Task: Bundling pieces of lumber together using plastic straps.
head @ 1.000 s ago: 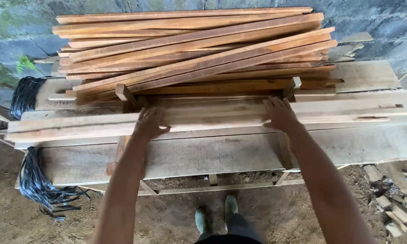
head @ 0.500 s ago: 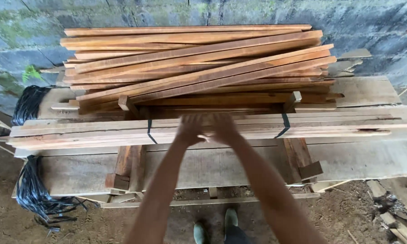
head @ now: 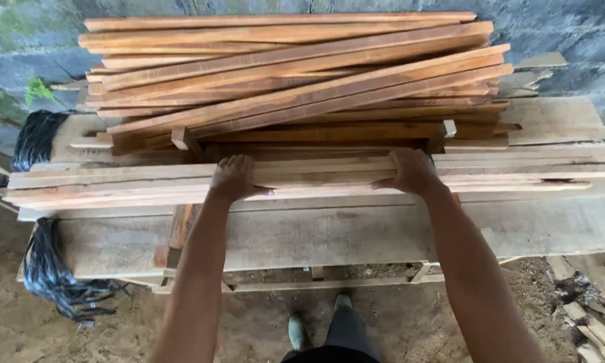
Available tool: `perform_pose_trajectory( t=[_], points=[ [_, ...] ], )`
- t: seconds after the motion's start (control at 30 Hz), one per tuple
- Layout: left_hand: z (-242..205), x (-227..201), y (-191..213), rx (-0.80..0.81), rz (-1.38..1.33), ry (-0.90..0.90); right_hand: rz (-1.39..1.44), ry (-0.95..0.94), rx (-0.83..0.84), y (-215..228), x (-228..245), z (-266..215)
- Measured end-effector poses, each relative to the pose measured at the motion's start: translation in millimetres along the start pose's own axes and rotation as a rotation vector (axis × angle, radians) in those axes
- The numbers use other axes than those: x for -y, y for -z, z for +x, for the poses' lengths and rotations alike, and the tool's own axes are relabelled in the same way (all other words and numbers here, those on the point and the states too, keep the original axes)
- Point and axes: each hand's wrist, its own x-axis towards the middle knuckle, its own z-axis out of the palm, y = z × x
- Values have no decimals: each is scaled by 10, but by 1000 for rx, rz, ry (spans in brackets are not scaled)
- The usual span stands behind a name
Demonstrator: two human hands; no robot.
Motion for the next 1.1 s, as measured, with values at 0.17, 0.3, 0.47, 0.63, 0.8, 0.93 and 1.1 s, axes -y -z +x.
perform_pose_trajectory(
  t=[0.17, 0.3, 0.47, 0.63, 0.8, 0.93, 1.1],
  points=[
    [55, -16, 11, -68, -26, 26, -72, 12, -4, -12, -16, 70],
    [70, 1, -42, -68, 47, 28, -100, 22, -70, -151, -74, 105],
    [60, 24, -84, -78, 25, 26, -133, 118, -325, -248, -144, 89],
    [76, 8, -43, -81, 37, 18, -116, 5, -134, -173, -88, 88],
    [-14, 139, -391, -114, 38, 16, -154, -59, -133, -224, -116, 186],
    [-155, 59, -336, -222, 129, -20, -145, -41, -130, -349, -146, 62],
    [61, 0, -14, -94, 35, 13, -168, 12, -166, -195, -65, 44]
  ],
)
